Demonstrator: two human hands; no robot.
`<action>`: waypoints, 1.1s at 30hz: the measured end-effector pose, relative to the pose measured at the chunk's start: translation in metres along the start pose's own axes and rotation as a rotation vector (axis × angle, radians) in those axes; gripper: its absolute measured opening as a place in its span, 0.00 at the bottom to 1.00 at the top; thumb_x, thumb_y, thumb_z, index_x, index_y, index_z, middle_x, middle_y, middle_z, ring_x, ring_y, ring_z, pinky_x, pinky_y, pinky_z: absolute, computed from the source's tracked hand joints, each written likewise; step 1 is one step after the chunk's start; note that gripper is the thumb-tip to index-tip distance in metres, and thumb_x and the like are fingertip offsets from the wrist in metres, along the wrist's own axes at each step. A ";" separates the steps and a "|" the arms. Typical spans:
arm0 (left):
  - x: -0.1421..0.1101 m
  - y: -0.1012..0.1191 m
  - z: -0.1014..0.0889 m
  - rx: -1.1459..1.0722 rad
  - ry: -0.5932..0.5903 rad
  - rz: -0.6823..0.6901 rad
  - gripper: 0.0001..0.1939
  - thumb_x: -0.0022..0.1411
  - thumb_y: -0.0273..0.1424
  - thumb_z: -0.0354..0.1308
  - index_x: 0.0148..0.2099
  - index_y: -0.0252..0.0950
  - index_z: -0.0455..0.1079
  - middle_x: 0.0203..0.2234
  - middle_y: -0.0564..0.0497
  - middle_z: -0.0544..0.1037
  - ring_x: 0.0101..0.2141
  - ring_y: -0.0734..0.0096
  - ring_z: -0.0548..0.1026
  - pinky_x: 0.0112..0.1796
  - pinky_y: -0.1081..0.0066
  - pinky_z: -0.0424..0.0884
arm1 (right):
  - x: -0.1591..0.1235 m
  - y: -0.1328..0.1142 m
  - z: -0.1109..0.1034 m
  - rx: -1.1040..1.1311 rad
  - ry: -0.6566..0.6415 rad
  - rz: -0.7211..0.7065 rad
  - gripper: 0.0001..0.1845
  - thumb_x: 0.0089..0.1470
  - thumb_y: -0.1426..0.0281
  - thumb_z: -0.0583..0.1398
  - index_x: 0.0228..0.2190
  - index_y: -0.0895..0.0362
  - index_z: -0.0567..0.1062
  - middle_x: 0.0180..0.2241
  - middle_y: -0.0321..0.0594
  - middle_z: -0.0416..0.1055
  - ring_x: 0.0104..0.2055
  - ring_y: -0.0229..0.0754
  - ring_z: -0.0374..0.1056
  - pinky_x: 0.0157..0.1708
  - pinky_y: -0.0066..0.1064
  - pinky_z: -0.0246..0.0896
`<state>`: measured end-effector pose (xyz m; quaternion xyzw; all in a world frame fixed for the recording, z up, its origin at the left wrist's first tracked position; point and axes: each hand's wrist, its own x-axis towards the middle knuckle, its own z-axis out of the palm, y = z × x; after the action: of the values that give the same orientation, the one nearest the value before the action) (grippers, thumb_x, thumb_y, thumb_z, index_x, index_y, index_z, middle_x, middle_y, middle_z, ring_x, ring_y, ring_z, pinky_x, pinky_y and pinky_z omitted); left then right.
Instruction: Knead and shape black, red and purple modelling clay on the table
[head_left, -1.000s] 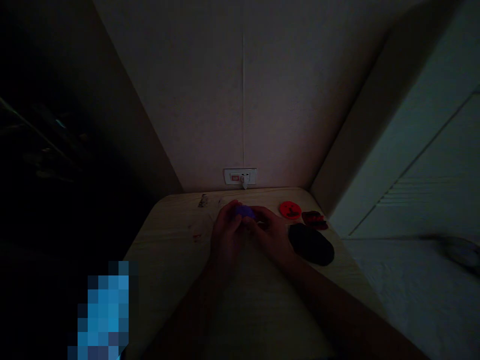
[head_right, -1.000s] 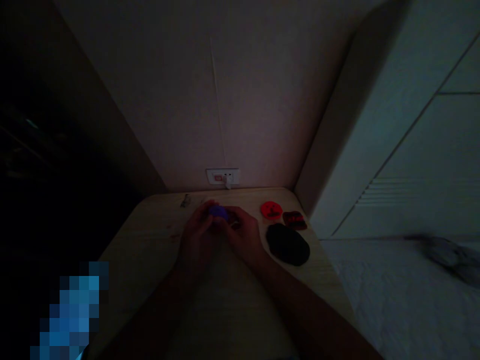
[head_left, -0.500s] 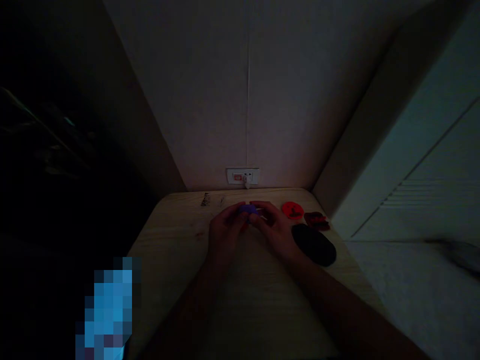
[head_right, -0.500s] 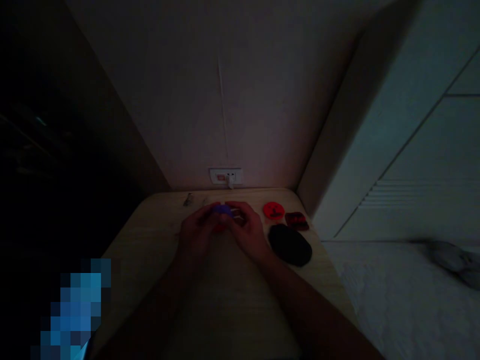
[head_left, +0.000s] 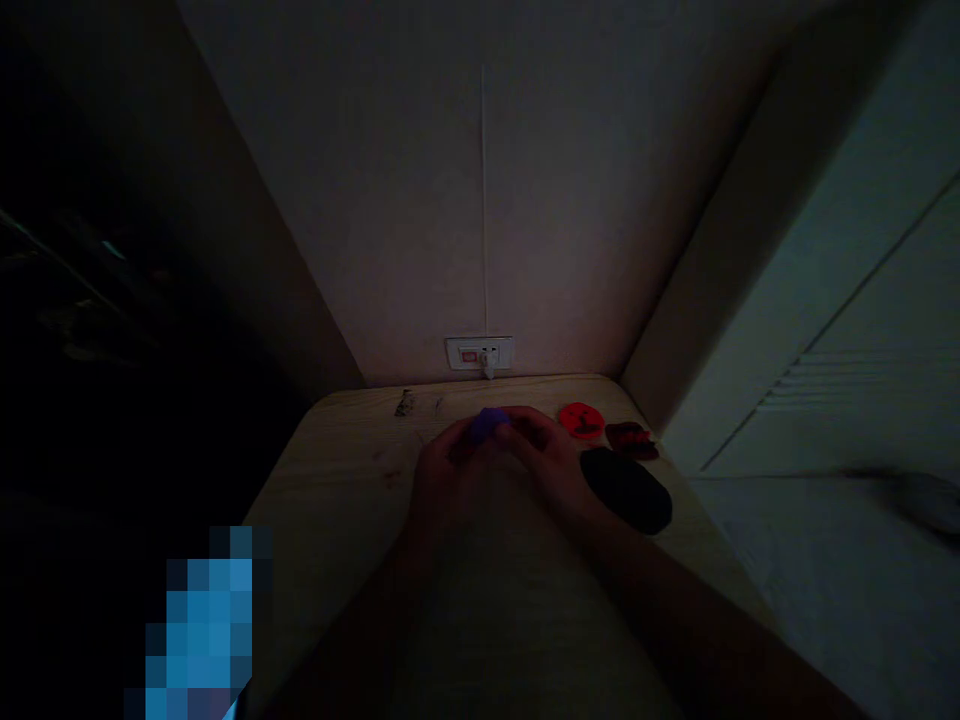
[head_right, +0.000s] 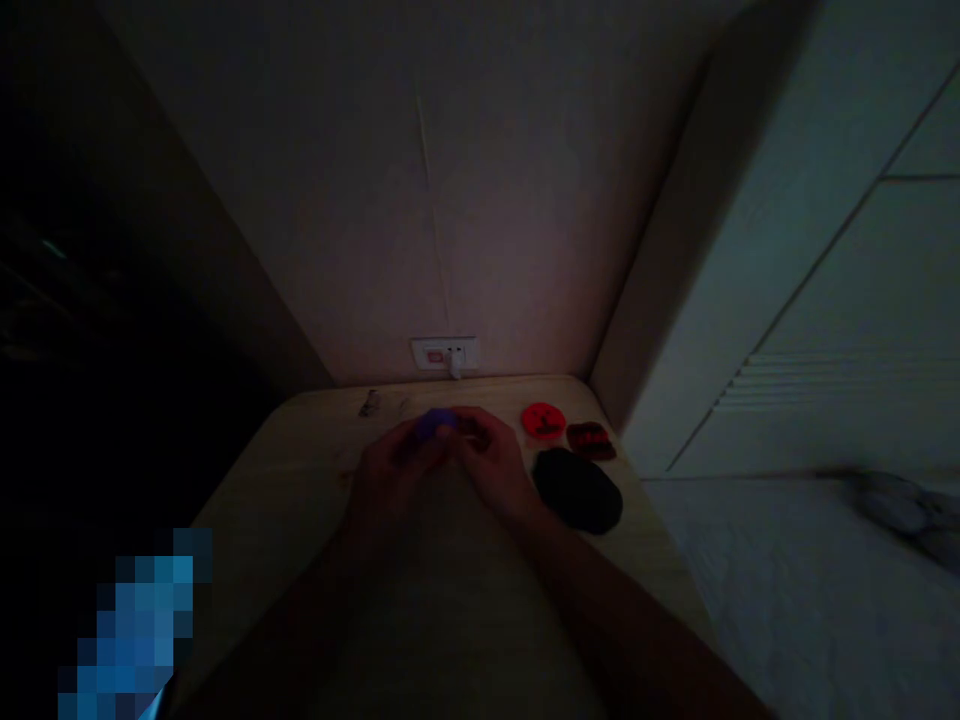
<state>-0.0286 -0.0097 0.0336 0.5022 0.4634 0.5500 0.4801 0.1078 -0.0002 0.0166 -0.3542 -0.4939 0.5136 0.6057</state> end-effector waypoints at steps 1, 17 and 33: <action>-0.001 -0.001 -0.001 -0.010 0.002 0.001 0.18 0.53 0.41 0.71 0.44 0.37 0.81 0.40 0.45 0.84 0.41 0.56 0.80 0.44 0.63 0.75 | 0.000 -0.001 0.000 -0.046 -0.010 -0.011 0.19 0.47 0.56 0.71 0.38 0.54 0.80 0.37 0.41 0.80 0.39 0.46 0.76 0.40 0.36 0.72; -0.003 -0.004 0.000 -0.864 -0.030 -0.348 0.23 0.61 0.50 0.61 0.44 0.34 0.77 0.41 0.43 0.81 0.43 0.61 0.79 0.48 0.62 0.74 | -0.019 -0.007 0.011 -0.644 -0.020 -0.518 0.13 0.55 0.65 0.67 0.43 0.52 0.76 0.41 0.45 0.75 0.45 0.49 0.72 0.46 0.43 0.69; -0.024 -0.001 0.013 -0.849 -0.175 -0.413 0.33 0.61 0.60 0.48 0.50 0.41 0.76 0.50 0.43 0.79 0.58 0.50 0.72 0.57 0.53 0.69 | -0.034 -0.001 0.032 -0.979 -0.301 -0.523 0.35 0.65 0.63 0.52 0.68 0.59 0.50 0.68 0.58 0.53 0.72 0.60 0.45 0.67 0.61 0.45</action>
<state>-0.0146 -0.0330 0.0313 0.2037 0.2454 0.5395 0.7792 0.0776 -0.0357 0.0179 -0.3824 -0.8260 0.1026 0.4011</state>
